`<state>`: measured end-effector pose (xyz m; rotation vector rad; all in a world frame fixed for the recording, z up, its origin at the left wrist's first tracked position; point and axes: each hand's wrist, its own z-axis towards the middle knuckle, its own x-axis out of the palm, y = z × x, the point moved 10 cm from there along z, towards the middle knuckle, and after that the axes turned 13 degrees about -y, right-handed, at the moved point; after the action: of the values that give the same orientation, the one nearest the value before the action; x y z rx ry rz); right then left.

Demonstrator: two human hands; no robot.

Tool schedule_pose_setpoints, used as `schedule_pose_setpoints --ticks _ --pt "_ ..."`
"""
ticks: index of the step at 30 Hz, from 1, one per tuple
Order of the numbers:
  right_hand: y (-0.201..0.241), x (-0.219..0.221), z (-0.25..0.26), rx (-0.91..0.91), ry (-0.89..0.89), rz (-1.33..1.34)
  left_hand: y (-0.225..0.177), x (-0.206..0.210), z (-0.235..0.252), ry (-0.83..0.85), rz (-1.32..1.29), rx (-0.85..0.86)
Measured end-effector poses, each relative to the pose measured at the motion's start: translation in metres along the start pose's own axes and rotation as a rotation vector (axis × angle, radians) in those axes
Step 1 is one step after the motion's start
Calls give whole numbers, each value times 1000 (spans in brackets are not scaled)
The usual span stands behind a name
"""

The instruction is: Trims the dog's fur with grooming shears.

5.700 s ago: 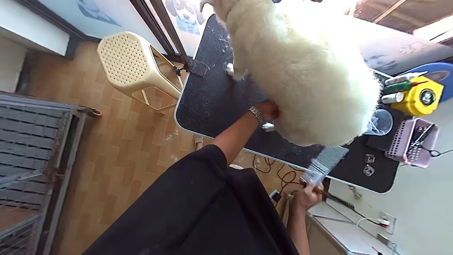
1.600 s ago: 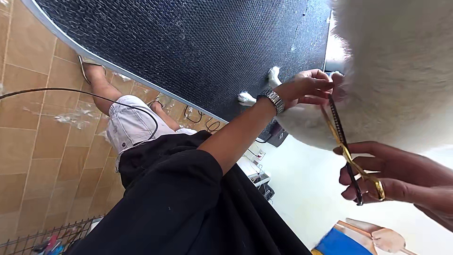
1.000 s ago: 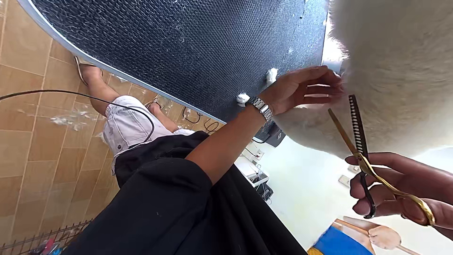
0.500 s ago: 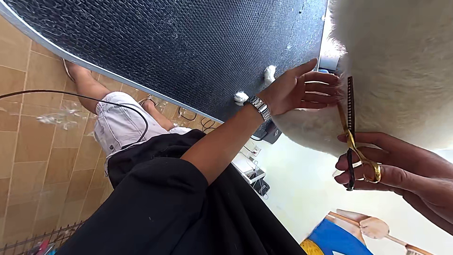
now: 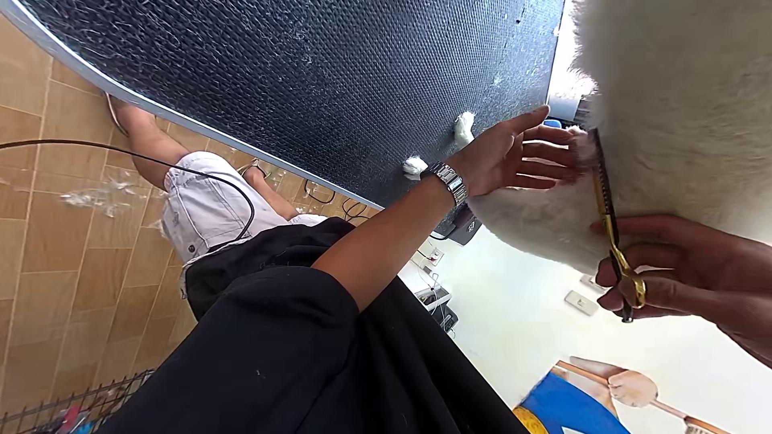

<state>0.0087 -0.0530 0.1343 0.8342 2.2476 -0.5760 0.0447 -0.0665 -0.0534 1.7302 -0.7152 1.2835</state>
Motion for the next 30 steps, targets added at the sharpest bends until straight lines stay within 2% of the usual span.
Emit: schedule_pose_setpoints --ticks 11,16,30 --pt "10 0 1 -31 37 -44 -1 0 3 32 35 13" --pt "19 -7 6 -2 -45 -78 0 -2 5 16 47 13" --pt "23 -5 15 21 -61 -98 1 -2 1 5 52 -11"
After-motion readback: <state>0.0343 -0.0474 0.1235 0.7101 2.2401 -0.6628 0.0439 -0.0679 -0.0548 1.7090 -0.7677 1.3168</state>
